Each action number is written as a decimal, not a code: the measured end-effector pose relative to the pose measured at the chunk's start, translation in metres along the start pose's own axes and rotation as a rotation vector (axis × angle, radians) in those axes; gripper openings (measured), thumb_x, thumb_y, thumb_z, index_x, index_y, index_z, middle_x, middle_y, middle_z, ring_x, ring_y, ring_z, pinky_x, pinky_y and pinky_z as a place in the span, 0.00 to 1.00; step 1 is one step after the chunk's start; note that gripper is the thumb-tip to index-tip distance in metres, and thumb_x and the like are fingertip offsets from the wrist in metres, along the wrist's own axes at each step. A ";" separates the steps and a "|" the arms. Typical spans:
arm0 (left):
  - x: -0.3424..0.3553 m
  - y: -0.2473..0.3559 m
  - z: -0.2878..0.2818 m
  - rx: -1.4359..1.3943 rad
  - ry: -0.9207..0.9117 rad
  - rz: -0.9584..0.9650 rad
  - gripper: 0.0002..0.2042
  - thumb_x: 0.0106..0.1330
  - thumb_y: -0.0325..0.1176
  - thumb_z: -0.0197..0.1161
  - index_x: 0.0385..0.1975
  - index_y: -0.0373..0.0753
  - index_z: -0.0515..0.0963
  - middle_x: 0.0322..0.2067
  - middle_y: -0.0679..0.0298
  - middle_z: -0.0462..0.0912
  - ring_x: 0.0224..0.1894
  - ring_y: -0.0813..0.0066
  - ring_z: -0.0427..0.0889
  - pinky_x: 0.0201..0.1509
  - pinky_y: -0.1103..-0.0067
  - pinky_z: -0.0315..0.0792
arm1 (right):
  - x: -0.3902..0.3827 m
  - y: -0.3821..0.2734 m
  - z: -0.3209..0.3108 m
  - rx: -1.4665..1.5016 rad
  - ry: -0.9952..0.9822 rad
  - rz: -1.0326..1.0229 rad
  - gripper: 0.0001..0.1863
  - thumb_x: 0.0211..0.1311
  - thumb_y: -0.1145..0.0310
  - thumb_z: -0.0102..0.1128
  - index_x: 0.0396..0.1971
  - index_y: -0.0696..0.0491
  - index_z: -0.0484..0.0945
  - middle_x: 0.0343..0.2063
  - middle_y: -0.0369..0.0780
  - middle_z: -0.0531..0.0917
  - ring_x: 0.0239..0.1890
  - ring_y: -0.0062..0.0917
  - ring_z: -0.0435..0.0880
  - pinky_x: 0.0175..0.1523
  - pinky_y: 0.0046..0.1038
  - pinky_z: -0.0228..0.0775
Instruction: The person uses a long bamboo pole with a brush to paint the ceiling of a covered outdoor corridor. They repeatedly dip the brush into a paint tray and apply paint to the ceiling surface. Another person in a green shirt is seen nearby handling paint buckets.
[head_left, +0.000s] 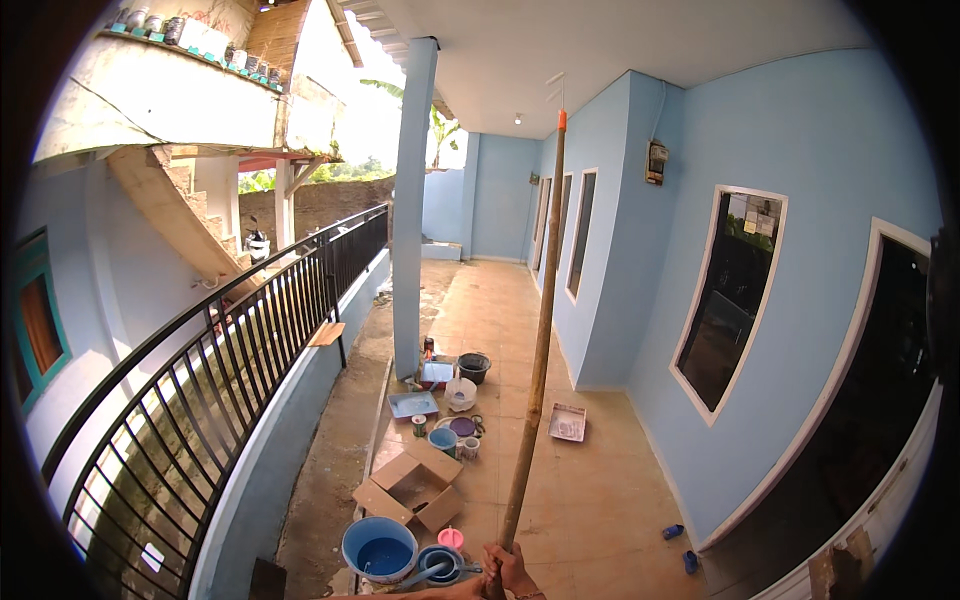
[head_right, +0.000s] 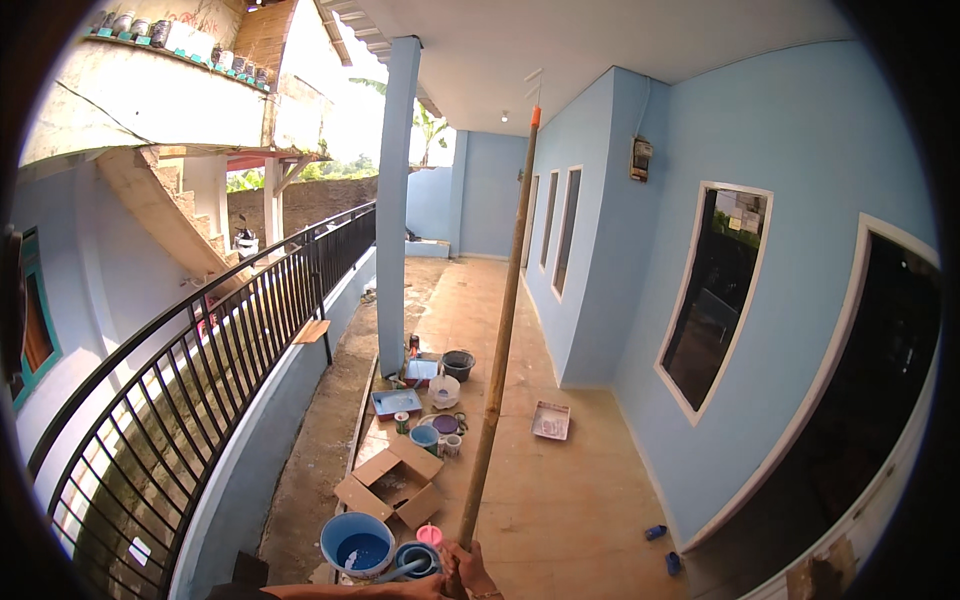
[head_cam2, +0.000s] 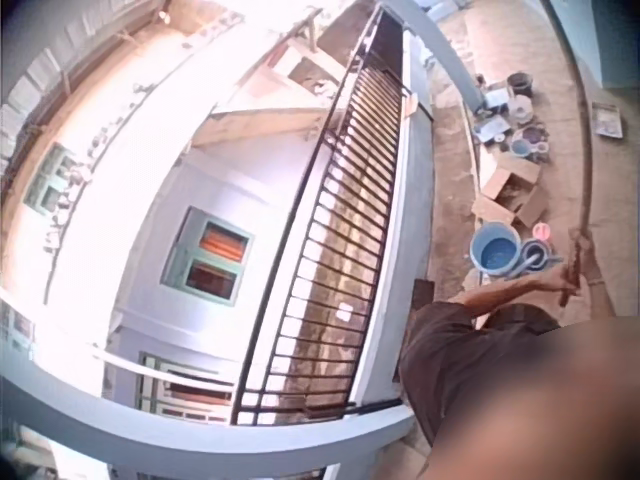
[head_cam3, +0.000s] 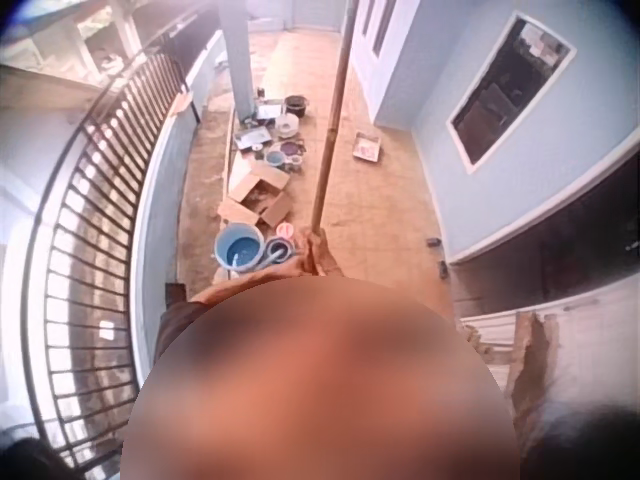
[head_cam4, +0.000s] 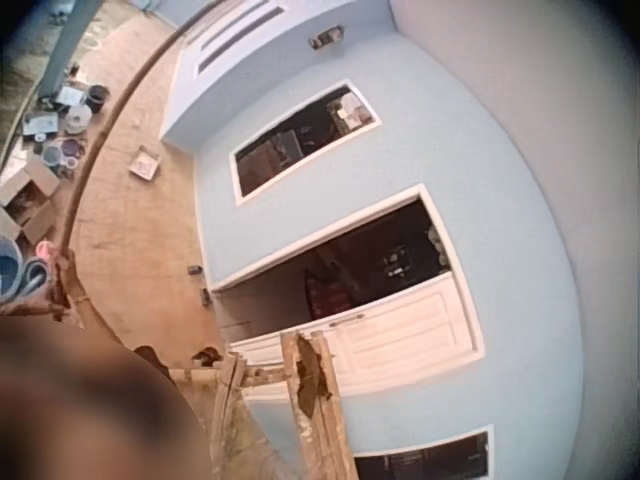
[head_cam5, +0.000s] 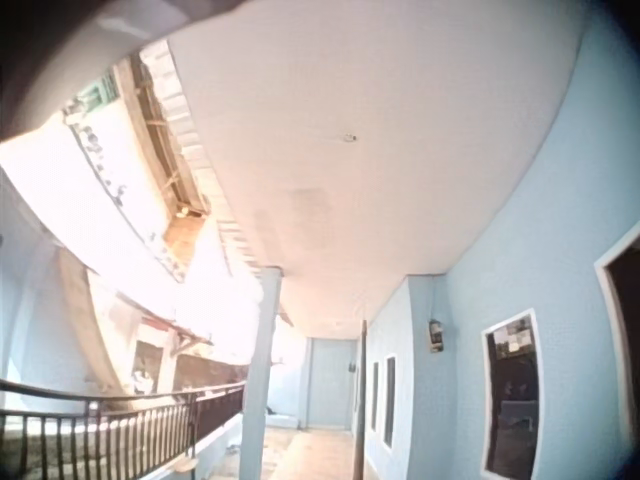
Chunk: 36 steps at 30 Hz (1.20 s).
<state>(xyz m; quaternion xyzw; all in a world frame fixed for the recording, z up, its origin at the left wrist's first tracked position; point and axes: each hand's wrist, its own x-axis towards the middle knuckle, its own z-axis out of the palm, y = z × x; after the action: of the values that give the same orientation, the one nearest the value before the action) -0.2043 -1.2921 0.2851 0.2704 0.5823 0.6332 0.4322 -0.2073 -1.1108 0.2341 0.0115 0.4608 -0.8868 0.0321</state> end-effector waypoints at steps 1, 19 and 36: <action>-0.012 0.002 -0.013 -0.001 0.093 0.037 0.05 0.60 0.29 0.65 0.31 0.35 0.81 0.15 0.64 0.73 0.20 0.75 0.72 0.24 0.71 0.65 | 0.023 -0.009 0.039 0.017 -0.074 -0.065 0.12 0.70 0.69 0.58 0.25 0.53 0.70 0.12 0.36 0.68 0.12 0.24 0.67 0.18 0.29 0.64; -0.183 0.134 -0.239 0.572 1.082 0.470 0.11 0.62 0.29 0.71 0.35 0.31 0.75 0.20 0.54 0.79 0.22 0.69 0.80 0.28 0.70 0.72 | 0.276 -0.135 0.459 -0.090 -0.115 -0.268 0.24 0.71 0.58 0.63 0.16 0.46 0.62 0.08 0.29 0.61 0.06 0.17 0.60 0.12 0.26 0.56; -0.082 0.259 -0.360 0.323 1.027 0.566 0.12 0.61 0.27 0.68 0.40 0.31 0.75 0.23 0.60 0.77 0.27 0.75 0.75 0.31 0.72 0.70 | 0.450 -0.246 0.497 -0.090 -0.258 -0.302 0.19 0.69 0.60 0.63 0.23 0.44 0.62 0.10 0.27 0.60 0.08 0.14 0.58 0.14 0.23 0.53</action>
<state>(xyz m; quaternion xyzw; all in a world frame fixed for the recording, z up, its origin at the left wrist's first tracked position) -0.5298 -1.5311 0.4863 0.1369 0.7105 0.6769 -0.1355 -0.6680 -1.3976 0.6981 -0.1727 0.4888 -0.8541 -0.0420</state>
